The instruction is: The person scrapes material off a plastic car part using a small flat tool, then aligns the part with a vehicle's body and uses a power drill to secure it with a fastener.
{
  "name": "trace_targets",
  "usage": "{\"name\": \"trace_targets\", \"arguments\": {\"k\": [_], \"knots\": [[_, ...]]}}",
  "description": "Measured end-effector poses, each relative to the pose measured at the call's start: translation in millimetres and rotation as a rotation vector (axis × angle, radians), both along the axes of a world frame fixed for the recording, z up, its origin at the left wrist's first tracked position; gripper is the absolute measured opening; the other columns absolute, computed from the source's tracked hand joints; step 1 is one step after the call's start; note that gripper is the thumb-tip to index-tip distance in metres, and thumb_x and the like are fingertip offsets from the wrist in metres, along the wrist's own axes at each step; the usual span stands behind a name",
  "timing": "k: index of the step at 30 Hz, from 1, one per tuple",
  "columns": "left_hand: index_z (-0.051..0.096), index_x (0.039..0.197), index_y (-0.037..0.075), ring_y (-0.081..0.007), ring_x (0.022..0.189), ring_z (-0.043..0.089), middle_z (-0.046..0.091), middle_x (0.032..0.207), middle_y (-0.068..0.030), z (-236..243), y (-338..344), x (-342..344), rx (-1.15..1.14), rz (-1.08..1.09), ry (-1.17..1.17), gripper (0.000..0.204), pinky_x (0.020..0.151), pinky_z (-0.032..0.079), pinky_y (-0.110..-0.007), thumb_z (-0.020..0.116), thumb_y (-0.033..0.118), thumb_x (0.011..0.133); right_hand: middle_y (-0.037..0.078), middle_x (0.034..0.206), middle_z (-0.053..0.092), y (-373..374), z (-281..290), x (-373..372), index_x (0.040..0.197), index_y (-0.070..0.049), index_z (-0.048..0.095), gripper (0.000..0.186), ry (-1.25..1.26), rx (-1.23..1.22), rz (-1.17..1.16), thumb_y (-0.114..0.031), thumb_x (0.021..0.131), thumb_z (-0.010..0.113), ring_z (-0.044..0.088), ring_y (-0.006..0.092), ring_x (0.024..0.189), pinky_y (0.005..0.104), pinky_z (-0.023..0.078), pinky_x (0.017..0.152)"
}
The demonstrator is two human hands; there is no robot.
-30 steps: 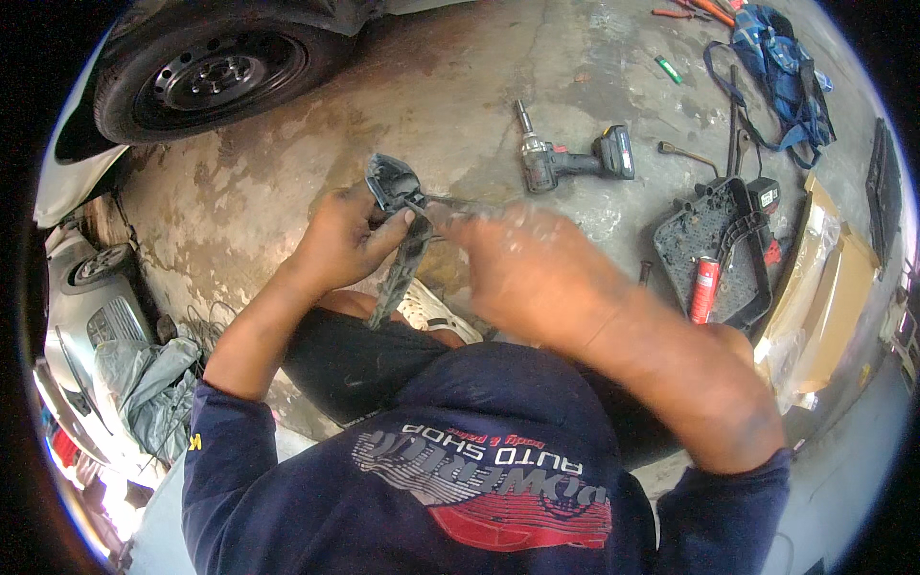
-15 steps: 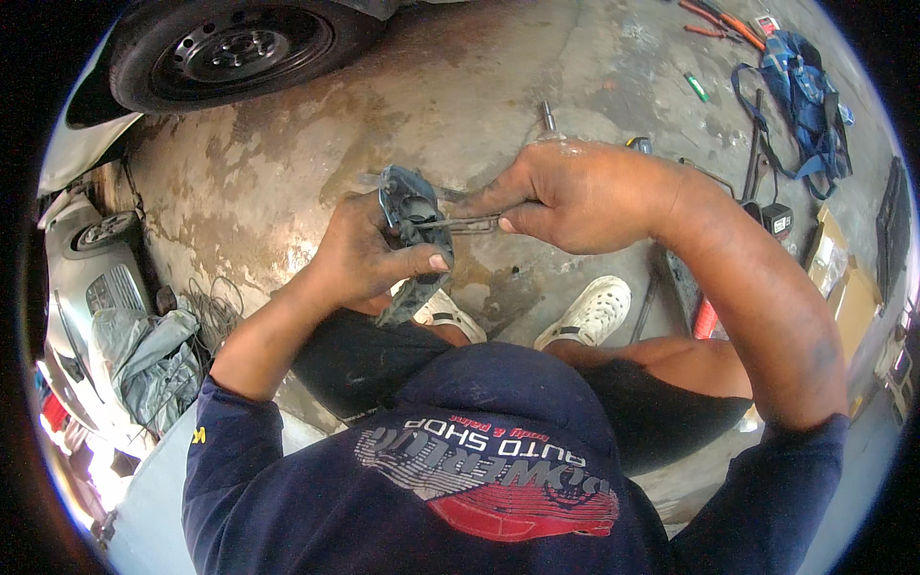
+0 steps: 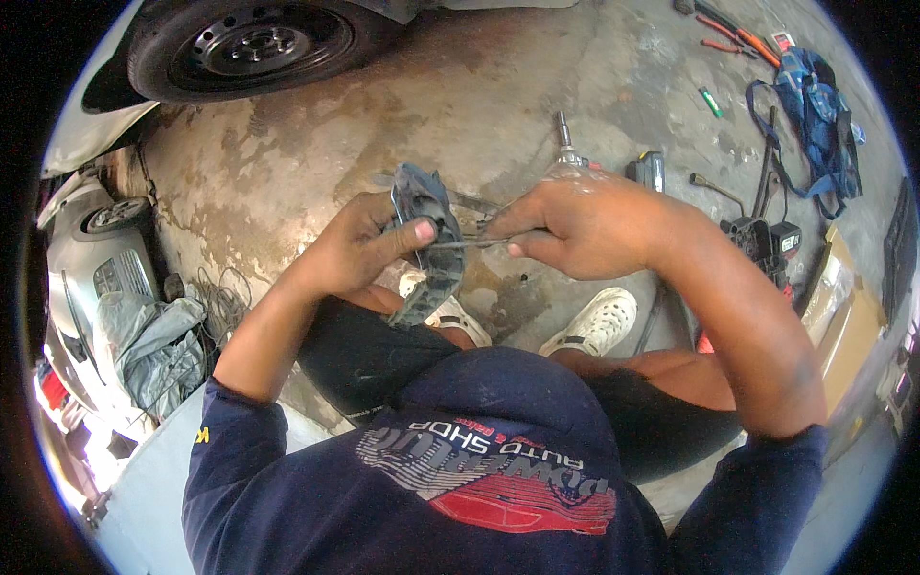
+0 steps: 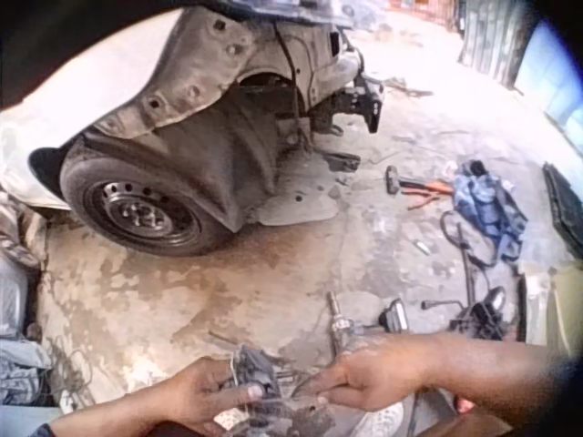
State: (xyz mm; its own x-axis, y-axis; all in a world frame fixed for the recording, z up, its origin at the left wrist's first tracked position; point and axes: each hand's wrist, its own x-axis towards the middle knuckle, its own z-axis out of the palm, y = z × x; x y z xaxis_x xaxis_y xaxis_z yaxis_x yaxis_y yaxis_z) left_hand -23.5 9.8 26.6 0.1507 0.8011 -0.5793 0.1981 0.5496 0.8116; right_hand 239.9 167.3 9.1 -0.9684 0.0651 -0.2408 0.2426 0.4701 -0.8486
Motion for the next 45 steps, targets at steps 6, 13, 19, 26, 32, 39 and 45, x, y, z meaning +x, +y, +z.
{"name": "trace_targets", "arguments": {"k": [6,13,19,26,32,39,45], "knots": [[0.069,0.129,-0.002,-0.0158,0.098,0.072,0.076,0.110,-0.0081,-34,2,-21,-0.108,0.083,-0.096,0.036,0.085,0.063,-0.034,0.070,0.027,0.108,0.002,0.084,0.071,-29,-6,11,0.142,-0.007,0.068,0.037,-0.239,-0.486,-0.540,-0.019,0.106,0.066,0.055,0.0072,0.061,0.0265,0.046,0.055],[0.062,0.136,-0.004,-0.0161,0.101,0.071,0.075,0.111,-0.0079,-49,5,3,-0.063,0.056,-0.111,0.045,0.086,0.060,-0.032,0.078,0.020,0.102,0.005,0.076,0.062,-109,-49,-26,0.137,-0.001,0.064,0.035,-0.148,-0.704,-0.887,-0.018,0.107,0.063,0.055,0.0112,0.057,0.0323,0.046,0.053],[0.056,0.140,-0.004,-0.0175,0.101,0.071,0.073,0.118,-0.0103,-53,25,22,-0.081,0.146,-0.154,0.050,0.091,0.058,-0.031,0.078,0.016,0.101,0.007,0.081,0.063,-91,-25,-16,0.142,-0.001,0.060,0.036,-0.077,-0.577,-1.121,-0.013,0.107,0.060,0.061,0.0124,0.061,0.0319,0.049,0.055],[0.048,0.149,-0.005,-0.0176,0.108,0.067,0.069,0.129,-0.0141,-59,42,60,0.053,0.298,-0.179,0.055,0.096,0.056,-0.032,0.073,0.012,0.103,0.017,0.094,0.073,-60,12,36,0.137,-0.002,0.067,0.033,-0.232,-0.276,-0.888,-0.013,0.106,0.062,0.072,0.0269,0.077,0.0395,0.056,0.069],[0.044,0.151,-0.001,-0.0255,0.110,0.068,0.073,0.123,-0.0172,-58,39,66,0.194,0.025,0.084,0.063,0.100,0.054,-0.039,0.076,0.024,0.103,0.022,0.099,0.073,-56,13,47,0.132,-0.008,0.072,0.031,-0.286,0.351,-0.676,-0.014,0.103,0.062,0.070,0.0456,0.095,0.0534,0.056,0.085],[0.046,0.139,-0.002,-0.0548,0.096,0.071,0.070,0.101,-0.0370,-49,34,75,0.259,-0.210,0.388,0.066,0.084,0.056,-0.059,0.069,0.048,0.103,0.018,0.090,0.074,-51,57,43,0.123,-0.006,0.073,0.035,-0.344,0.690,-0.394,-0.006,0.089,0.065,0.076,0.0355,0.086,0.0470,0.061,0.071],[0.048,0.133,-0.004,-0.0541,0.093,0.071,0.070,0.097,-0.0350,-49,25,80,0.240,-0.302,0.457,0.064,0.082,0.056,-0.059,0.067,0.050,0.104,0.017,0.091,0.075,-44,72,33,0.123,-0.011,0.076,0.037,-0.481,0.712,-0.157,-0.007,0.087,0.065,0.074,0.0395,0.086,0.0499,0.059,0.074]]}}
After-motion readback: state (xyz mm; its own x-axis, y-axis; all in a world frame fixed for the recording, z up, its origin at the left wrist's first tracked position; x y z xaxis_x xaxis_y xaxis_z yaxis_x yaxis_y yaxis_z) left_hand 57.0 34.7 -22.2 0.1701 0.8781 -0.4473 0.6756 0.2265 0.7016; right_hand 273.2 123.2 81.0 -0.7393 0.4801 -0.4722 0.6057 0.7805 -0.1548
